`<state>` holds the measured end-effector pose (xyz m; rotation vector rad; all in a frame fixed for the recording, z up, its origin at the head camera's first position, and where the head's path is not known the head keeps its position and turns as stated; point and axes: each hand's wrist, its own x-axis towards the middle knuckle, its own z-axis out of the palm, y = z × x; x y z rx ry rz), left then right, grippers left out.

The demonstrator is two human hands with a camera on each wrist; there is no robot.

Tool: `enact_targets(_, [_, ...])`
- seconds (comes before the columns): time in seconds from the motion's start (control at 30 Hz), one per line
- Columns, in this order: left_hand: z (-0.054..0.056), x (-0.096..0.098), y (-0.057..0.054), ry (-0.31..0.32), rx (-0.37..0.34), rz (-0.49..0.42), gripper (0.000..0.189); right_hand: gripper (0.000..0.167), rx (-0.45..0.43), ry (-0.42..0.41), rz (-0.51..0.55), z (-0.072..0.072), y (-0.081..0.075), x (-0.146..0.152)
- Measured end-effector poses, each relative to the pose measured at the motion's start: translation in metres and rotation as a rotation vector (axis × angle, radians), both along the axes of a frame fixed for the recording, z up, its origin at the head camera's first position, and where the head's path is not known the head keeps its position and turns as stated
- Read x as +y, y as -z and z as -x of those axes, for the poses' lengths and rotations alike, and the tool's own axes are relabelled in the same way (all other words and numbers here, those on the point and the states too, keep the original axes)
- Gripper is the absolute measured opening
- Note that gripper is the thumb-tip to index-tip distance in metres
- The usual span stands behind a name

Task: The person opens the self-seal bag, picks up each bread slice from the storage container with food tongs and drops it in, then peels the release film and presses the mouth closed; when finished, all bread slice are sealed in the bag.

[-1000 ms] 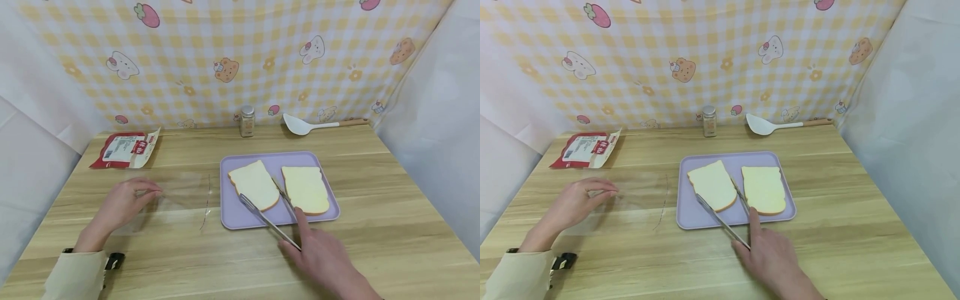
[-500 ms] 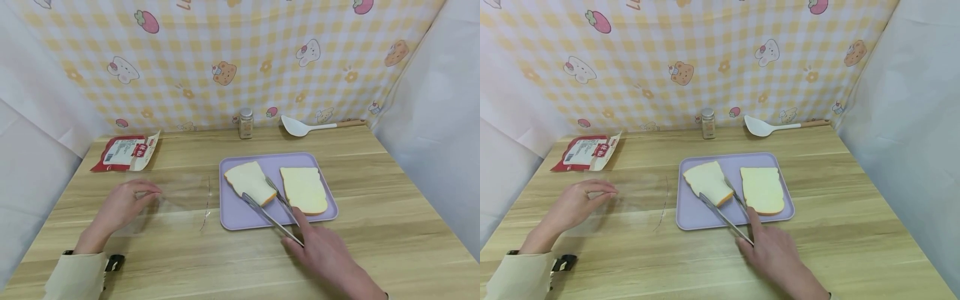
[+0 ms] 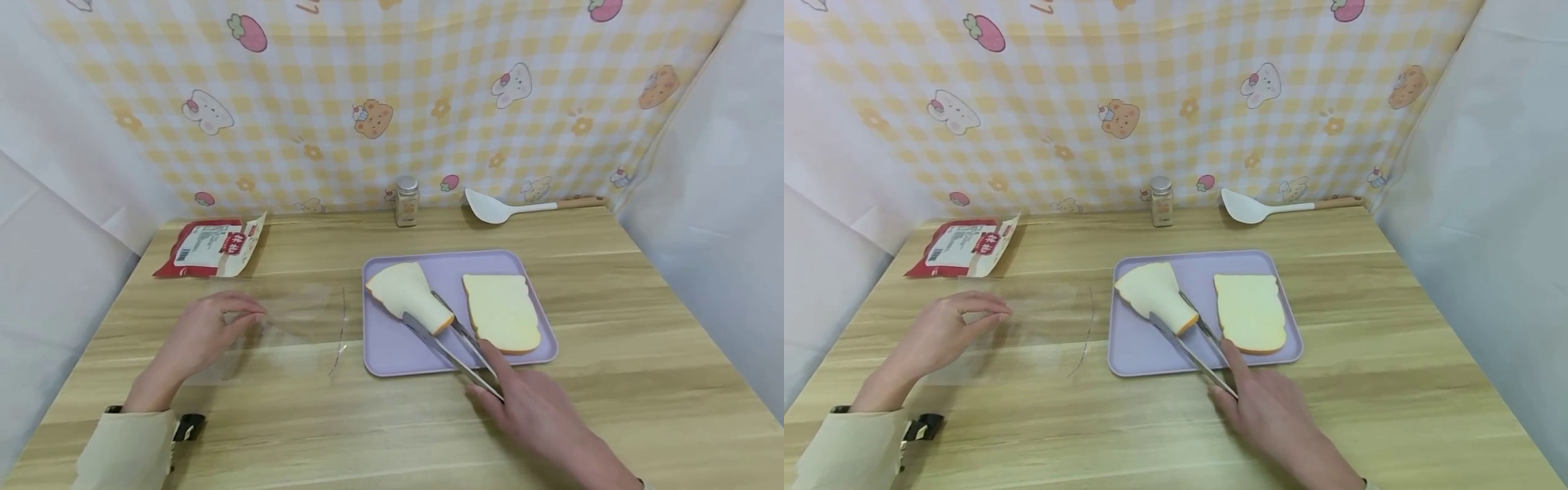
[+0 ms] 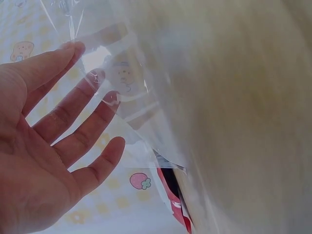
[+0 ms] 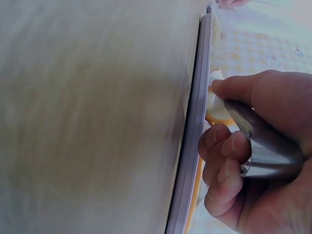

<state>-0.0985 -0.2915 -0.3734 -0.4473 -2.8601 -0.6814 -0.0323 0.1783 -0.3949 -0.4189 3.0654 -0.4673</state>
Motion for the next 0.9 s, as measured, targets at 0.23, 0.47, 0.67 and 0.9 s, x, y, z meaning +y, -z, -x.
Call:
enact_targets(0.23, [0.002, 0.001, -0.001, -0.001, -0.009, -0.018, 0.009, 0.066, 0.065, -0.033, 0.006, -0.002, -0.001, 0.011])
enact_targets(0.47, [0.002, -0.001, -0.001, -0.036, -0.035, -0.042, 0.009, 0.067, 0.147, -0.127, -0.05, -0.001, -0.007, 0.02])
enact_targets(0.67, [0.002, -0.003, 0.002, -0.041, -0.004, -0.062, 0.009, 0.068, 0.211, -0.22, -0.079, 0.0, -0.015, 0.023])
enact_targets(0.9, [0.002, -0.003, 0.001, -0.064, -0.036, -0.101, 0.011, 0.07, 0.219, -0.29, -0.102, 0.003, -0.02, 0.021])
